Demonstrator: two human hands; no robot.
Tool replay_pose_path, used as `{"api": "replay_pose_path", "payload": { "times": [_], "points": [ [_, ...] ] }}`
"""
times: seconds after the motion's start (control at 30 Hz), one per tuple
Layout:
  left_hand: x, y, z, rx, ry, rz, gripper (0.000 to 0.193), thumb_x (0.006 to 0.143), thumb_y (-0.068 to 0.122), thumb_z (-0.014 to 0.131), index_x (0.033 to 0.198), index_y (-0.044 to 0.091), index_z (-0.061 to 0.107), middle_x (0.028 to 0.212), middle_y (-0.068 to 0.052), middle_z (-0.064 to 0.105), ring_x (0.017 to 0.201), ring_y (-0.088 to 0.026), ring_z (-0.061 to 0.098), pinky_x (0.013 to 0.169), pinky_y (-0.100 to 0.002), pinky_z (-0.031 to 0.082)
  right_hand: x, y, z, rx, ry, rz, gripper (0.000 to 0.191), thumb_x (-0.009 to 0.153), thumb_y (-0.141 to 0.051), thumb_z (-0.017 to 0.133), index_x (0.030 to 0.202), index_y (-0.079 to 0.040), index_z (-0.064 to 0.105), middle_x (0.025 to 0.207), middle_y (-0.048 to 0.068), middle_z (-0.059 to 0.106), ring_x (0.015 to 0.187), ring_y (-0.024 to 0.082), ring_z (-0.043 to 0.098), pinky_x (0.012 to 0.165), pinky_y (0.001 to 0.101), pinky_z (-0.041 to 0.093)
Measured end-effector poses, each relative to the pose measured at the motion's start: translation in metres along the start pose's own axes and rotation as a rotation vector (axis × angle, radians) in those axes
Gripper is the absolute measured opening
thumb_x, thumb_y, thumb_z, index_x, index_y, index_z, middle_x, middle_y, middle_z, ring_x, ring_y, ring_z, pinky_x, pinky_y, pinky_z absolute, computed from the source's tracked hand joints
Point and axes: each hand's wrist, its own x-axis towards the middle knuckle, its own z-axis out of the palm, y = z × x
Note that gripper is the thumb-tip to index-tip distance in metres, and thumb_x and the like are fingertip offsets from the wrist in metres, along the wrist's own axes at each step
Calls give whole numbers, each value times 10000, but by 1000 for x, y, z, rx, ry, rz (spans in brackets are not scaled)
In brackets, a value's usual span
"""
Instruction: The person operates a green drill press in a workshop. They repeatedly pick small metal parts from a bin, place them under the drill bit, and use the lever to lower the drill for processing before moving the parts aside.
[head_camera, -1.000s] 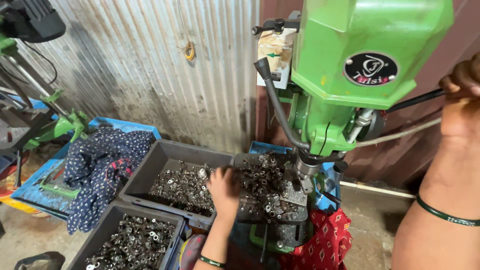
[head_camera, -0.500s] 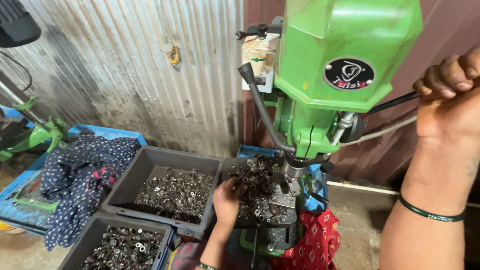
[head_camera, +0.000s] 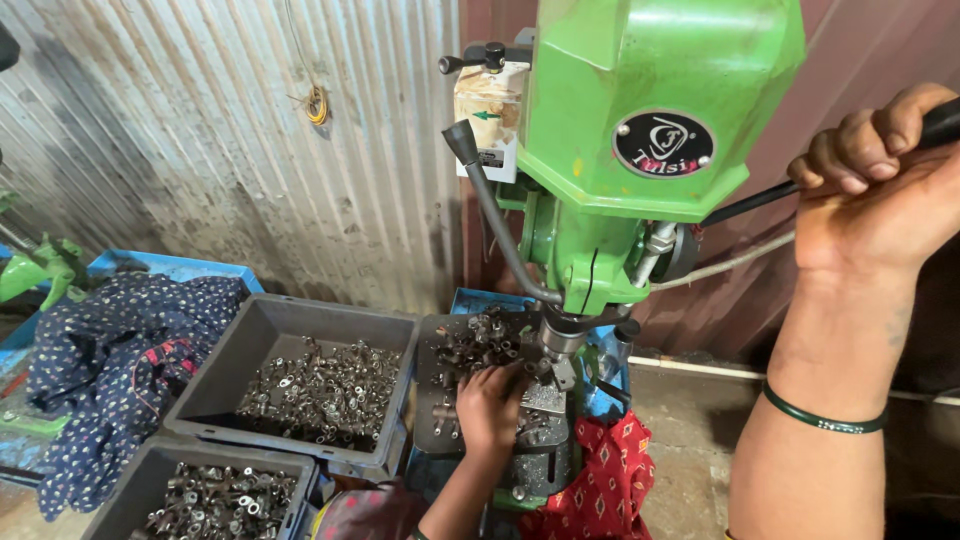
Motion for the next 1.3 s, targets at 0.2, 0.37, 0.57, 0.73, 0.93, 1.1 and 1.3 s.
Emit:
{"api": "replay_pose_path", "payload": {
  "times": [0.2,0.37,0.57,0.73,0.93,1.1,1.3],
  "points": [
    [2,-1,8,50,-71,33,221,803,257,807,976,126,772,927,-57,752,938,-299,676,864,-463,450,-4,-11,42,9,25,-11,530,1213,-485,312,839,-110,324,707,-28,251,600,103,198,614,237,200],
    [9,-2,10,39,-19,34,236,773,275,815,982,168,791,1061,-5,747,1044,-295,624,919,-469,420,-69,-21,85,952,365,-50,564,1065,-518,239,739,-58,247,581,106,231,531,249,208,524,422,220],
    [19,-7,15,71,42,66,281,729,273,828,993,187,782,1243,-21,671,1190,-324,555,1000,-489,386,-150,4,56,-61,113,-307,597,954,-646,477,706,-126,321,544,-3,328,577,150,282,579,291,283],
    [15,-17,16,57,15,31,418,706,259,849,1100,176,737,1227,-39,659,1205,-341,541,1031,-502,377,-160,16,33,-70,189,-311,595,947,-645,472,713,-120,320,547,-1,334,598,160,298,650,328,312],
    [19,-37,-6,-35,88,-76,462,820,137,762,1274,163,675,1246,-90,653,1193,-350,577,1024,-474,422,-149,15,37,-175,91,-373,625,958,-715,431,726,-148,308,540,-19,315,544,149,275,629,329,343],
    [27,-32,-14,-85,145,-59,396,874,124,692,1257,52,626,1135,-176,696,1051,-410,624,911,-486,483,-62,1,55,711,240,-172,586,1047,-605,298,748,-102,257,557,42,238,503,184,180,472,372,219],
    [30,0,2,30,-292,-232,267,1024,295,578,1031,69,721,910,-201,735,896,-422,681,782,-512,505,21,-6,33,-38,31,-26,614,1161,-584,412,789,-100,343,687,7,294,561,133,234,573,276,214]
  ]
}}
